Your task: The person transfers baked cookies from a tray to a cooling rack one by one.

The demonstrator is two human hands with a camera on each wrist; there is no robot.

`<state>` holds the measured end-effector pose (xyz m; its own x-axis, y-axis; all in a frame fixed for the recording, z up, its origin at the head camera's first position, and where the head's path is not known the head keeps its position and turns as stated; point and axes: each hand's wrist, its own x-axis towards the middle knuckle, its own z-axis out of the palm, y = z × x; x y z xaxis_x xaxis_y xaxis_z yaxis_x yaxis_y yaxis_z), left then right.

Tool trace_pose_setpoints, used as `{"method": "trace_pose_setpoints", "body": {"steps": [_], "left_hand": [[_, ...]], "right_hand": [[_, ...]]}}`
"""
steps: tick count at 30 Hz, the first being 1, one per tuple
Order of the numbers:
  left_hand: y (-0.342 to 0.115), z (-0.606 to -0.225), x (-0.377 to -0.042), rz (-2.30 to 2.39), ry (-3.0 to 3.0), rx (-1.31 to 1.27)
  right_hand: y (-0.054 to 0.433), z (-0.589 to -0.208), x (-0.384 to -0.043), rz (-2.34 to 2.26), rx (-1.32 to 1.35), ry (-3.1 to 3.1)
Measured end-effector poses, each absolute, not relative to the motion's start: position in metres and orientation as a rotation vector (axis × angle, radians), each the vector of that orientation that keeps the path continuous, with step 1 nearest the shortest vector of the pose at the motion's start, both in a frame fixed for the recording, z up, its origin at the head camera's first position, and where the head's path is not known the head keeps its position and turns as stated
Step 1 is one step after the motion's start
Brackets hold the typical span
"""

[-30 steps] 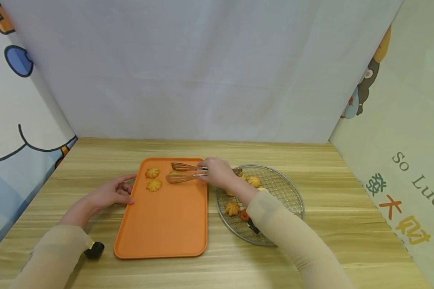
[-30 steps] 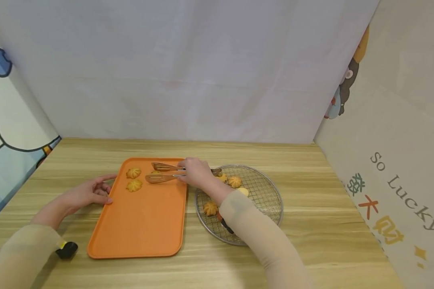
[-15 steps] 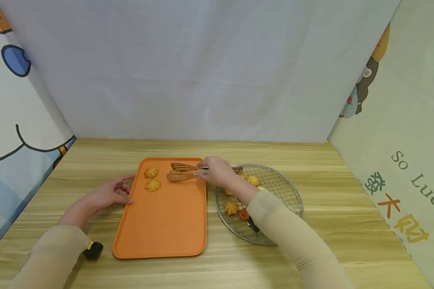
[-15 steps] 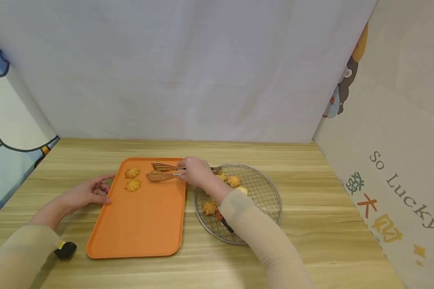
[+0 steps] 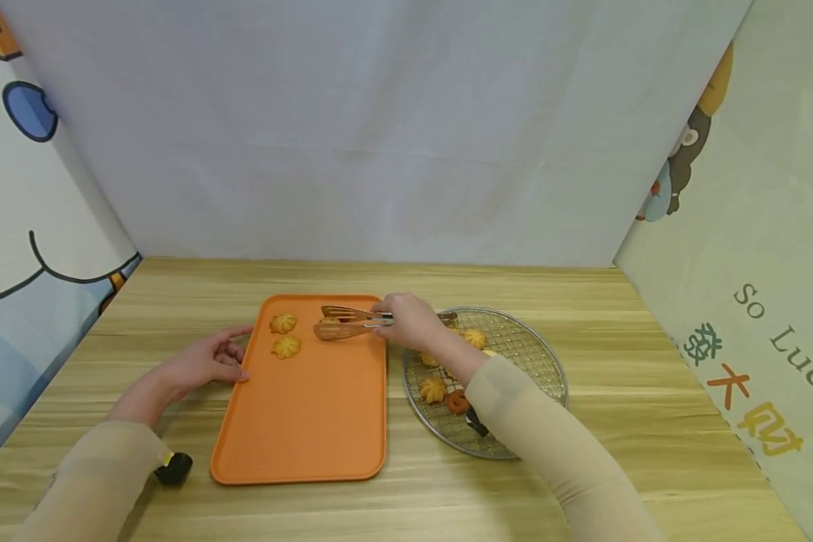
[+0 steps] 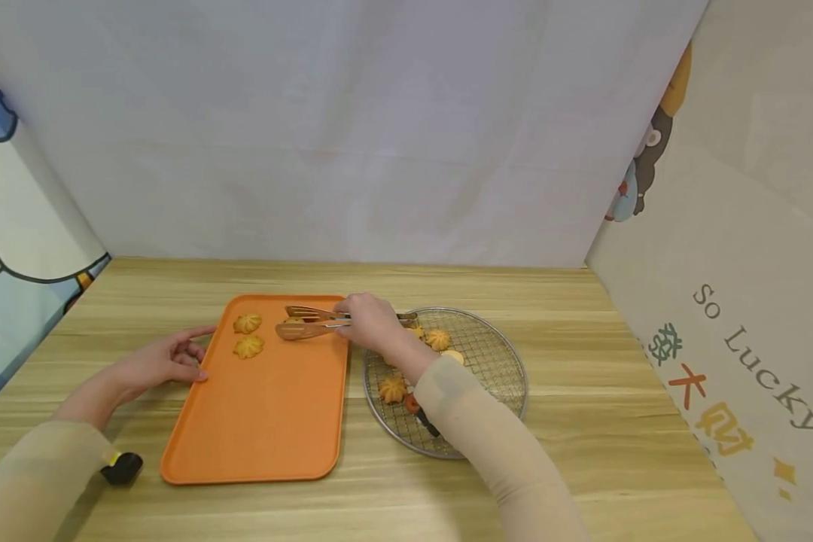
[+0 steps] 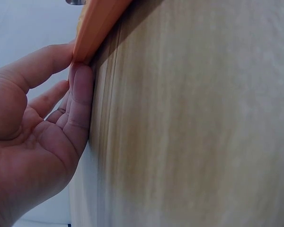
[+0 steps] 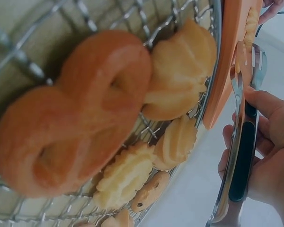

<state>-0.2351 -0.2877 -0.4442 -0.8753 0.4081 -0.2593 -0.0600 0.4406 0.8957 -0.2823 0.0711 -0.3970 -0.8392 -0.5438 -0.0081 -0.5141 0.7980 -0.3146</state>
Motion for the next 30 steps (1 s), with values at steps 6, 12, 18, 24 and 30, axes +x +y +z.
{"method": "trace_pose_setpoints", "body": {"steps": [6, 12, 18, 24, 30], "left_hand": [[-0.287, -0.443, -0.235, 1.429, 2.254, 0.286], [-0.287, -0.443, -0.234, 1.419, 2.255, 0.286], [-0.286, -0.442, -0.234, 1.421, 2.25, 0.28], [-0.286, -0.442, -0.234, 1.416, 2.259, 0.28], [-0.286, -0.44, -0.233, 1.405, 2.264, 0.272]], "right_hand": [[0.074, -0.397, -0.282, -0.462, -0.849, 2.881], [0.078, -0.395, -0.281, -0.487, -0.861, 2.877], [0.081, -0.385, -0.279, -0.508, -0.849, 2.86], [0.088, -0.375, -0.278, -0.501, -0.834, 2.856], [0.098, -0.362, -0.275, -0.543, -0.851, 2.863]]}}
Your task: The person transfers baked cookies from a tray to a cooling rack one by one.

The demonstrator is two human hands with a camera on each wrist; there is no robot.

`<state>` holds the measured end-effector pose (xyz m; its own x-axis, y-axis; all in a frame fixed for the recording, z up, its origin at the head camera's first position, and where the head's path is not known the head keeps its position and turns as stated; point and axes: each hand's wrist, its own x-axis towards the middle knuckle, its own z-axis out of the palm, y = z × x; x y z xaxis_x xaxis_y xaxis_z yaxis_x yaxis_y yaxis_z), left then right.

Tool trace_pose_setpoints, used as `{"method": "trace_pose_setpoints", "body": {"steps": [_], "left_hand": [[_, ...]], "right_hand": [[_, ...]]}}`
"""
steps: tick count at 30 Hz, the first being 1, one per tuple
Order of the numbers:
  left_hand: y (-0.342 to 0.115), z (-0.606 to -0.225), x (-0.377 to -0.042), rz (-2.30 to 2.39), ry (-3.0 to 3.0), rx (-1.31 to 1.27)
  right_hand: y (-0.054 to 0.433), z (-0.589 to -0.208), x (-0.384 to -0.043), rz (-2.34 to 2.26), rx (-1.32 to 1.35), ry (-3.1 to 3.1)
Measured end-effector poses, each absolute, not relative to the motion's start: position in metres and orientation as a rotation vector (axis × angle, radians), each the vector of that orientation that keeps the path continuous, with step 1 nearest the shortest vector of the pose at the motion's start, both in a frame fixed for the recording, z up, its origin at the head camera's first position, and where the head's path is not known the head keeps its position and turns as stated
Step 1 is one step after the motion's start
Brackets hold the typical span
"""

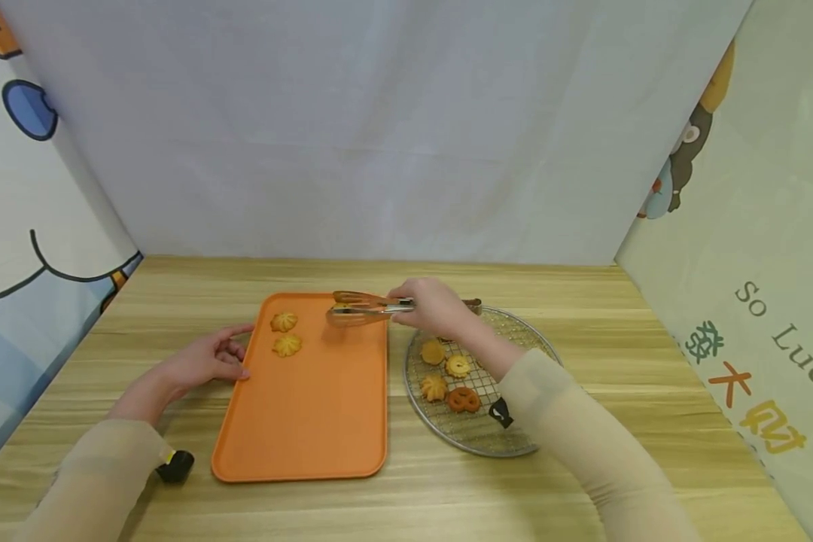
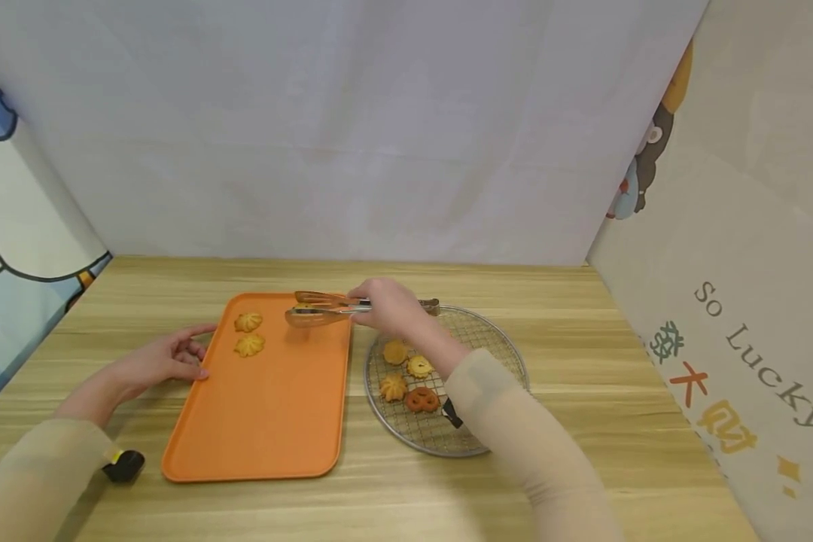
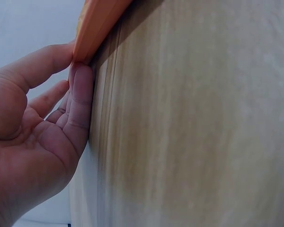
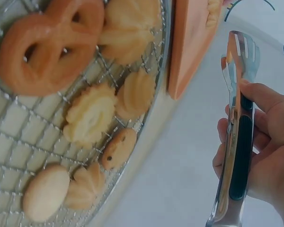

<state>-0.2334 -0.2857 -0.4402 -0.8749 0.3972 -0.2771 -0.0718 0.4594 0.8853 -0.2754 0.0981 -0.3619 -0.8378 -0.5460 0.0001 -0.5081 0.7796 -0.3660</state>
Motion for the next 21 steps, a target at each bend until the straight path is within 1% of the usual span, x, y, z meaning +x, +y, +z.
{"method": "trace_pose_setpoints", "body": {"steps": [21], "left_hand": [[-0.287, -0.442, -0.235, 1.416, 2.259, 0.276]], "right_hand": [[0.141, -0.326, -0.257, -0.639, -0.94, 2.909]]}}
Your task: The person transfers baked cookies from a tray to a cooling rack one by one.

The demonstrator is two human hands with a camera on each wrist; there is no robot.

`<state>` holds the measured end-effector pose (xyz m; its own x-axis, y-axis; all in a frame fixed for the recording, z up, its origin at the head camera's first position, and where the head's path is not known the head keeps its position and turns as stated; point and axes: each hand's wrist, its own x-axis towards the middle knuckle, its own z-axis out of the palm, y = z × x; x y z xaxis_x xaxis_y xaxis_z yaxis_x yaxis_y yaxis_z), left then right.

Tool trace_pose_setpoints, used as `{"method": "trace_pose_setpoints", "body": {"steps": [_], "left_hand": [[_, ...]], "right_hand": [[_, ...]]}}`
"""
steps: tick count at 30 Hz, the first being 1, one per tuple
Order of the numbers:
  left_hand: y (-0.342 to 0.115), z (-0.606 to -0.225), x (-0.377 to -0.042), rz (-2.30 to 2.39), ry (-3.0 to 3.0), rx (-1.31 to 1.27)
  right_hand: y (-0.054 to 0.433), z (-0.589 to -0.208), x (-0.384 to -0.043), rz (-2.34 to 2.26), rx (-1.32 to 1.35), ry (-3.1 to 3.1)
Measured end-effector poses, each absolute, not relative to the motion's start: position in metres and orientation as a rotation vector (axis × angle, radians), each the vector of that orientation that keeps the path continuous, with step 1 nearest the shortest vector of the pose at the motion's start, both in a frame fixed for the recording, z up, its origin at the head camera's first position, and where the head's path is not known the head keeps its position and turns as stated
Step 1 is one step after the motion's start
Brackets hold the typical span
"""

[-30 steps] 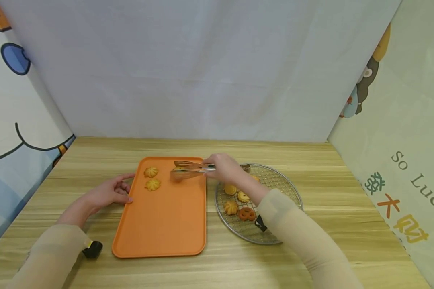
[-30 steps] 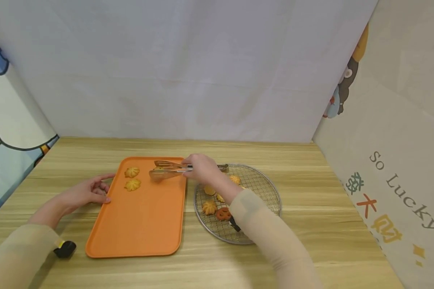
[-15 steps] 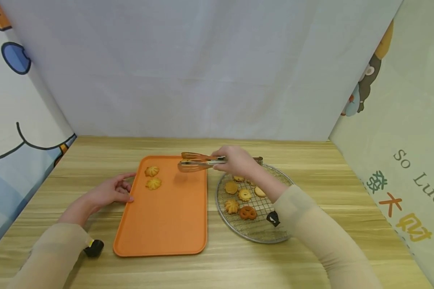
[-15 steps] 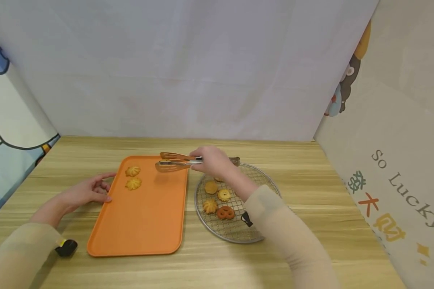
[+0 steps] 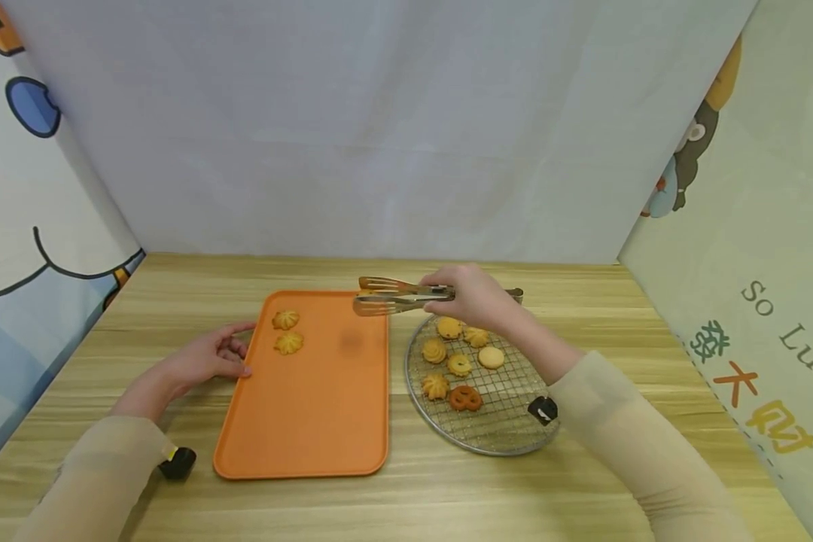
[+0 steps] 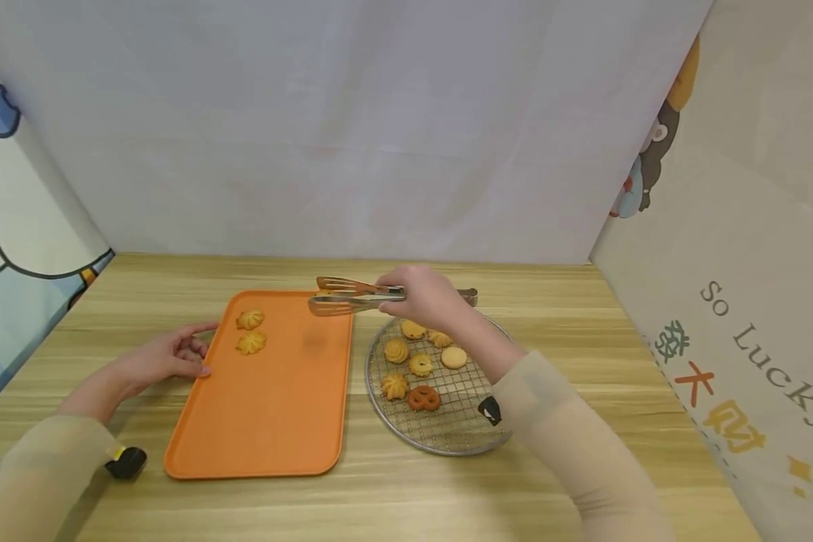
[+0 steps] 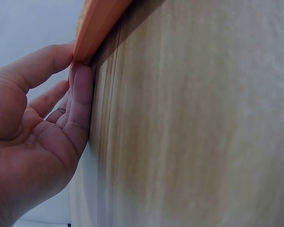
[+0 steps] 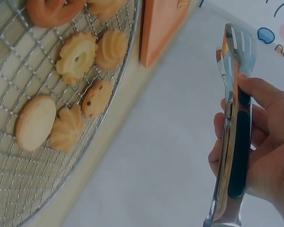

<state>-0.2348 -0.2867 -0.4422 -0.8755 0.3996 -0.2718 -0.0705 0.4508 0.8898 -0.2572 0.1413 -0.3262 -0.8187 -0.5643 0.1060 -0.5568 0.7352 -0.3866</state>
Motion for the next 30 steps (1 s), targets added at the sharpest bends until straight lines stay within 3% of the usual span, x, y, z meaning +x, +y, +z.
{"method": "trace_pose_setpoints", "body": {"steps": [30], "left_hand": [[-0.287, -0.446, -0.236, 1.423, 2.258, 0.275]], "right_hand": [[0.226, -0.314, -0.232, -0.768, -1.04, 3.059]]}}
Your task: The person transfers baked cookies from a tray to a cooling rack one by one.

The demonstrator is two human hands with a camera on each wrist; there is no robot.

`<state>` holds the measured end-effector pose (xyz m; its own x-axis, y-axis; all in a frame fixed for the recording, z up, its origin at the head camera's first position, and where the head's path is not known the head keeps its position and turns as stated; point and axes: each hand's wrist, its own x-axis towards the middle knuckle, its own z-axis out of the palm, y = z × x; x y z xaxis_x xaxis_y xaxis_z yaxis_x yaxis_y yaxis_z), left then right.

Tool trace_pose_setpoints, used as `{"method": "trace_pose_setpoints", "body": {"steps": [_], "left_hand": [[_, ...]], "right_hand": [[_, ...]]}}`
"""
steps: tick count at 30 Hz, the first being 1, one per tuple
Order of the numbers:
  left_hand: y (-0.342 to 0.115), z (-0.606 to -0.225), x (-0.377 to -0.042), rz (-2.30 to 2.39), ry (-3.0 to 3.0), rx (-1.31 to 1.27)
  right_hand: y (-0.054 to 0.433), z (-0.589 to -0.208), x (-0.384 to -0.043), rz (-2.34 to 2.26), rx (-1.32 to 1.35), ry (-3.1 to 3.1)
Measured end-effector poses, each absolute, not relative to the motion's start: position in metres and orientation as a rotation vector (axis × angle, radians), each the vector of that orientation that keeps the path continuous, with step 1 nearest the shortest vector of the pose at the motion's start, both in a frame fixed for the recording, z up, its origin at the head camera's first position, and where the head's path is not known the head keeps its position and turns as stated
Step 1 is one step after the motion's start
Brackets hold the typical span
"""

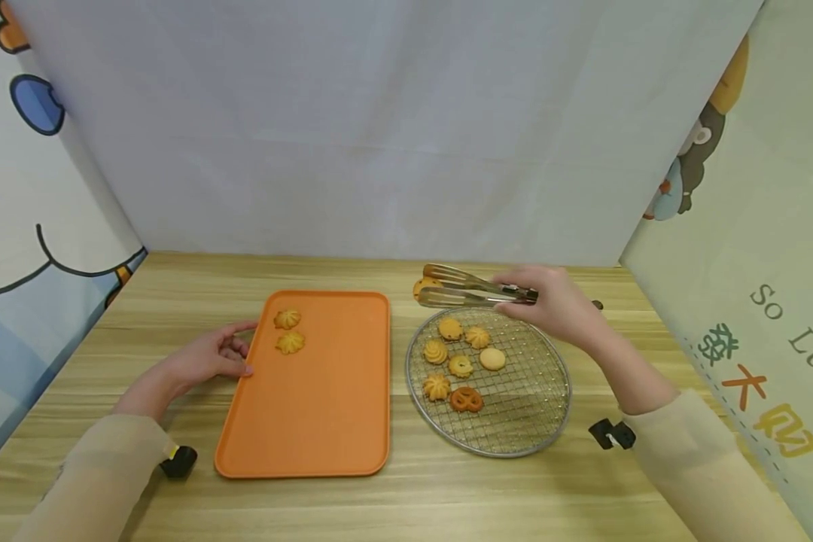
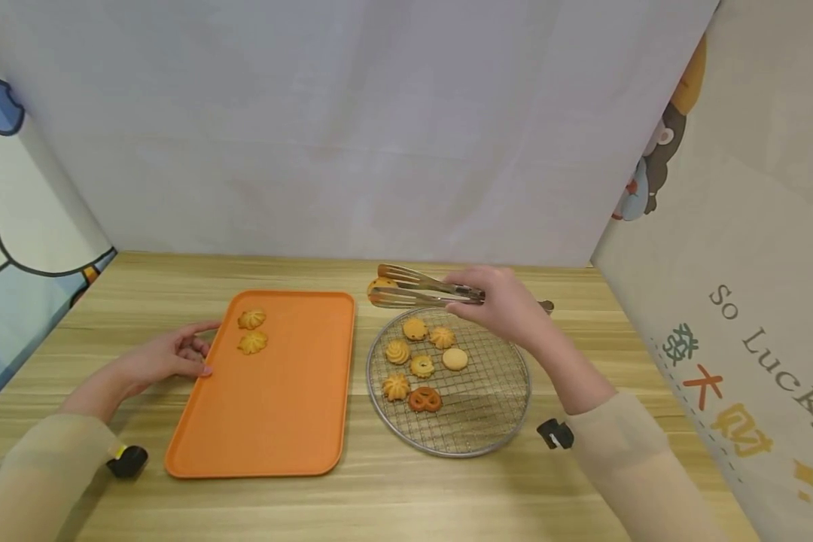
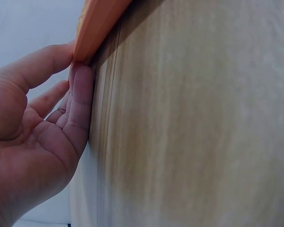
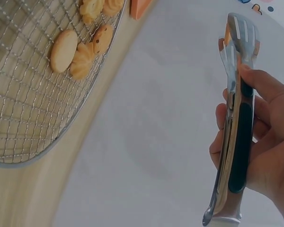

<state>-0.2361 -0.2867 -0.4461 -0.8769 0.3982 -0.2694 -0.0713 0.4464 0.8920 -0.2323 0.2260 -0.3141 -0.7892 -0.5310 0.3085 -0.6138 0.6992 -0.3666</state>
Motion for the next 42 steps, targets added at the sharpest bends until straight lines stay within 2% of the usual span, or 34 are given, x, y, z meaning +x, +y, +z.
{"method": "trace_pose_setpoints", "body": {"steps": [19, 42], "left_hand": [[-0.287, -0.447, -0.236, 1.427, 2.266, 0.26], [-0.287, -0.448, -0.236, 1.44, 2.259, 0.264]], "right_hand": [[0.281, -0.332, -0.219, 0.643, 0.942, -2.669], [0.324, -0.378, -0.2, 0.619, 1.039, -2.671]]}}
